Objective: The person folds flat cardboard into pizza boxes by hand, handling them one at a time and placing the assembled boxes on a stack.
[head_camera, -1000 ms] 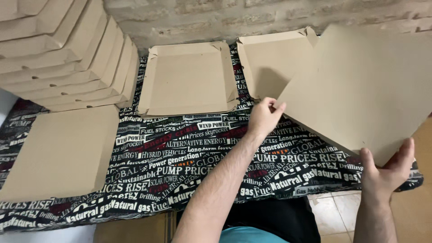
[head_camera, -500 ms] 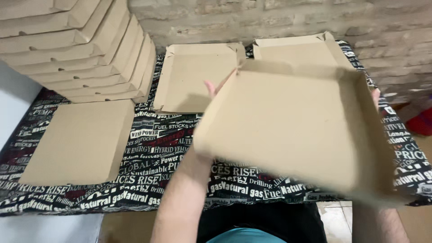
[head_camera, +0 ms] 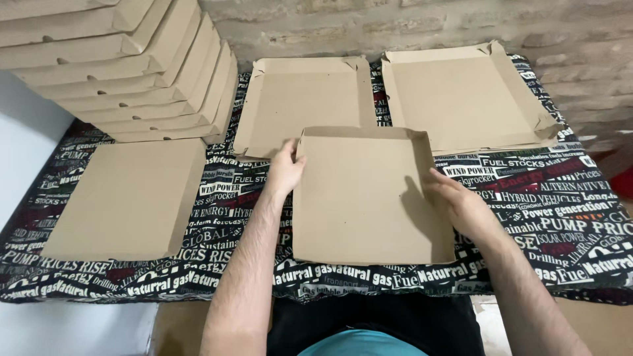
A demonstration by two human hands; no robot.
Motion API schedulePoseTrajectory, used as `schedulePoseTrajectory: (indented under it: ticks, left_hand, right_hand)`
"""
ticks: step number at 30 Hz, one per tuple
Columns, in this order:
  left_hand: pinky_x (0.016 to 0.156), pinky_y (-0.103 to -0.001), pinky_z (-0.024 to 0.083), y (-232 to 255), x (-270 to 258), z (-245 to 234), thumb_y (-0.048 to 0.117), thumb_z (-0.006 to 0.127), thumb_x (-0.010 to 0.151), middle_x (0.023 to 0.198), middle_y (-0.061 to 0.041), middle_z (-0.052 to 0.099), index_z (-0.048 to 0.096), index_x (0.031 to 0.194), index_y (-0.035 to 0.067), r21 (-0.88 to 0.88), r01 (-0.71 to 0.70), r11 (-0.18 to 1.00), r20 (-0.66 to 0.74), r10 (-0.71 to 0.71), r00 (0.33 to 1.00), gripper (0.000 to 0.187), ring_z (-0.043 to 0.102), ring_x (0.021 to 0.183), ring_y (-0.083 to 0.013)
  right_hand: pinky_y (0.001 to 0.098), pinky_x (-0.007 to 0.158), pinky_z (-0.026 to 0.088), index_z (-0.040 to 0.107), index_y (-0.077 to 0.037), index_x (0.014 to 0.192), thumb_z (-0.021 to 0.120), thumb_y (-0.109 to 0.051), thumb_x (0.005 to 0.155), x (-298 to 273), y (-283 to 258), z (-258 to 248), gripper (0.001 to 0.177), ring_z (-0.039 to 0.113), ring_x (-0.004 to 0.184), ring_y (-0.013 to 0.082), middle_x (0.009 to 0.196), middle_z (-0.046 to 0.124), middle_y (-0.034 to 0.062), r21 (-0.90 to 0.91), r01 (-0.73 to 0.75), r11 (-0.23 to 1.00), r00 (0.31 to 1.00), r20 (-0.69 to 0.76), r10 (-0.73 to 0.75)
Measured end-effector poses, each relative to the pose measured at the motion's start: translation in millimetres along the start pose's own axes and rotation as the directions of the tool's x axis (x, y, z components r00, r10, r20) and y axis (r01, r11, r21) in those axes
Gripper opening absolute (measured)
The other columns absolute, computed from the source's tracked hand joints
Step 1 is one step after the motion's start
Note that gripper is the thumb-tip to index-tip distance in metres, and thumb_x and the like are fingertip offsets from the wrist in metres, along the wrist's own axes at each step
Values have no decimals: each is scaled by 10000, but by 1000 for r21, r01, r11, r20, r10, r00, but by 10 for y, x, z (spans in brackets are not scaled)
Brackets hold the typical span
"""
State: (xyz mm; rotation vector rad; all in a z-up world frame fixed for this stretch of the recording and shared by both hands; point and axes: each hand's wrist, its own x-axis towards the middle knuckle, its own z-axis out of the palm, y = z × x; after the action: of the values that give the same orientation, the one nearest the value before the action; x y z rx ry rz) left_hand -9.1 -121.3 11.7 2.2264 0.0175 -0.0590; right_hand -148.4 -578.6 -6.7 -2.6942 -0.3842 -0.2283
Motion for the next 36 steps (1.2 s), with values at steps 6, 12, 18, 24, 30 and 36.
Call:
schedulePoseTrajectory:
  ticks: [6, 12, 18, 24, 30, 36]
  left_hand:
    - [1210, -545, 530, 741, -1036, 456, 406, 815, 1016, 1451, -211, 722, 701, 1518, 113, 447, -224, 866, 126, 187, 974, 592, 682, 1428, -421]
    - [933, -411, 538, 1116, -2254, 1116, 990, 597, 852, 1086, -42, 812, 888, 1061, 138, 568, -756, 325, 508, 584, 633, 924, 707, 1095, -257]
    - [740, -393, 481, 824, -2358, 1161, 0, 797, 751, 800, -24, 644, 697, 756, 177, 602, -790, 118, 227, 923, 311, 202, 582, 791, -244]
    - [705, -352, 452, 837, -2249, 610, -61, 676, 862, 727, 2, 546, 551, 745, 198, 603, -797, 40, 192, 962, 193, 310, 524, 695, -216]
    - [802, -337, 641, 1028, -2427, 196, 103, 877, 1000, 813, -40, 782, 747, 809, 164, 586, -809, -48, 276, 950, 144, 238, 760, 811, -194]
    - [1051, -577, 570, 279, -1694, 126, 241, 995, 850, 1084, -126, 801, 825, 1083, 126, 703, -699, 134, 206, 901, 381, 310, 734, 1156, -369]
  right_hand:
    - [386, 1176, 641, 832, -97, 1229, 651, 72, 932, -44, 129, -175, 387, 769, 1381, 285, 1407, 835, 18, -299, 308, 903, 945, -16, -327]
    - [460, 1010, 688, 853, -30, 1126, 706, 116, 760, 12, 332, 43, 420, 781, 1213, 347, 1283, 857, 117, -369, 442, 818, 839, -152, -522]
    - [469, 951, 645, 791, -53, 1223, 744, 90, 1027, -61, -121, -247, 247, 787, 1179, 333, 1358, 830, 138, -542, 506, 671, 707, -186, -683]
    - [482, 1020, 591, 836, -99, 1235, 693, -9, 1097, -66, -361, -543, 217, 775, 1208, 320, 1350, 851, 69, -620, 441, 649, 681, -240, -691]
    - [466, 1049, 602, 845, -103, 1194, 706, -7, 1132, -175, -524, -636, 180, 791, 1235, 304, 1333, 847, 78, -603, 469, 645, 647, -263, -716]
    - [542, 1055, 614, 812, -166, 998, 780, -150, 1066, -13, -654, -349, 76, 766, 1110, 342, 1052, 795, 81, -553, 505, 662, 542, -393, -742]
